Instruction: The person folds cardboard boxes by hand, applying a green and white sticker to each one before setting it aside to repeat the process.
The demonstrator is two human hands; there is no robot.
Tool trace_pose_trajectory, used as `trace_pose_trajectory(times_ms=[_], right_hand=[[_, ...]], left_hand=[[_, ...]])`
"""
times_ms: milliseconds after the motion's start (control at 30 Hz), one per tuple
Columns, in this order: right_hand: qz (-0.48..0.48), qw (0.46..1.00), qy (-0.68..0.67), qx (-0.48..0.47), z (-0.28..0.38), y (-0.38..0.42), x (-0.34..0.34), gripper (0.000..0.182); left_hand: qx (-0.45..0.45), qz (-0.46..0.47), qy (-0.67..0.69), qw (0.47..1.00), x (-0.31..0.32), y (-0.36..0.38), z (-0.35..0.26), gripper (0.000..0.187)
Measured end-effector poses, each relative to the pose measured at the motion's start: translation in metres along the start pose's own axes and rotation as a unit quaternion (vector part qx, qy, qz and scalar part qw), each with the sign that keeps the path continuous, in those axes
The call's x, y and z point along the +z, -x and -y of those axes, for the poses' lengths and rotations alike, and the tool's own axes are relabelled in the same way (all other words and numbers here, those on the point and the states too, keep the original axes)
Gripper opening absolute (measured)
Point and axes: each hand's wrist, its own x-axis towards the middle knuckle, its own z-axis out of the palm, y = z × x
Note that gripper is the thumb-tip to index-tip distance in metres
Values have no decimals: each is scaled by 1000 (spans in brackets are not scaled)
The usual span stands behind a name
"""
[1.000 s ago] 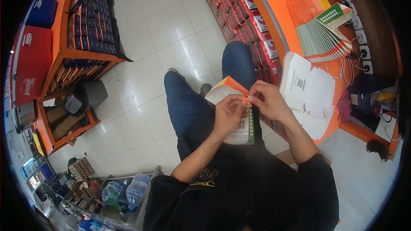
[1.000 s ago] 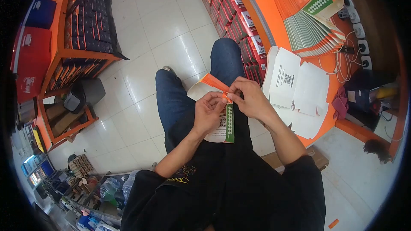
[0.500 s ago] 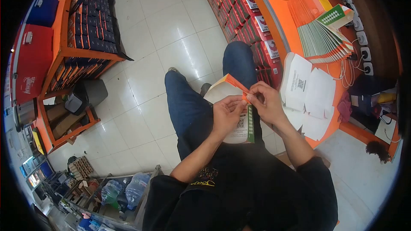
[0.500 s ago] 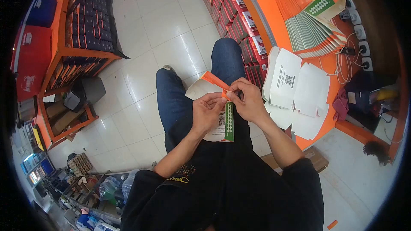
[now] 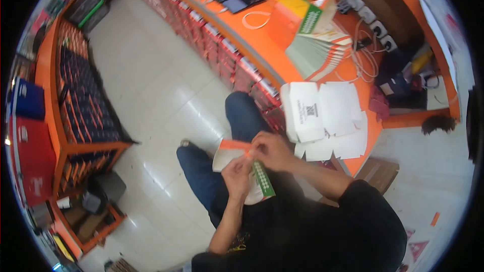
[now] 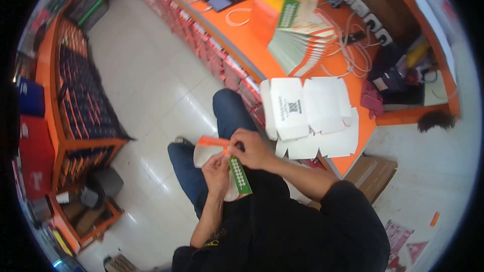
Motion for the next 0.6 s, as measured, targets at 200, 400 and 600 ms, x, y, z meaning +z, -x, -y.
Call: trace_pose_trajectory(times_ms=[200,400,600], right_hand=[[8,999,-46,27,9,-3,-9,13],[20,996,-80,18,14,-5,-7,14],[88,990,-106,24,2,-9,-11,14]], left_hand=[[-14,25,-13,1000,-8,0,-11,22],[42,20,-25,999,-13,-10,-10,20],[55,-10,-15,998,-5,-9,-11,16]])
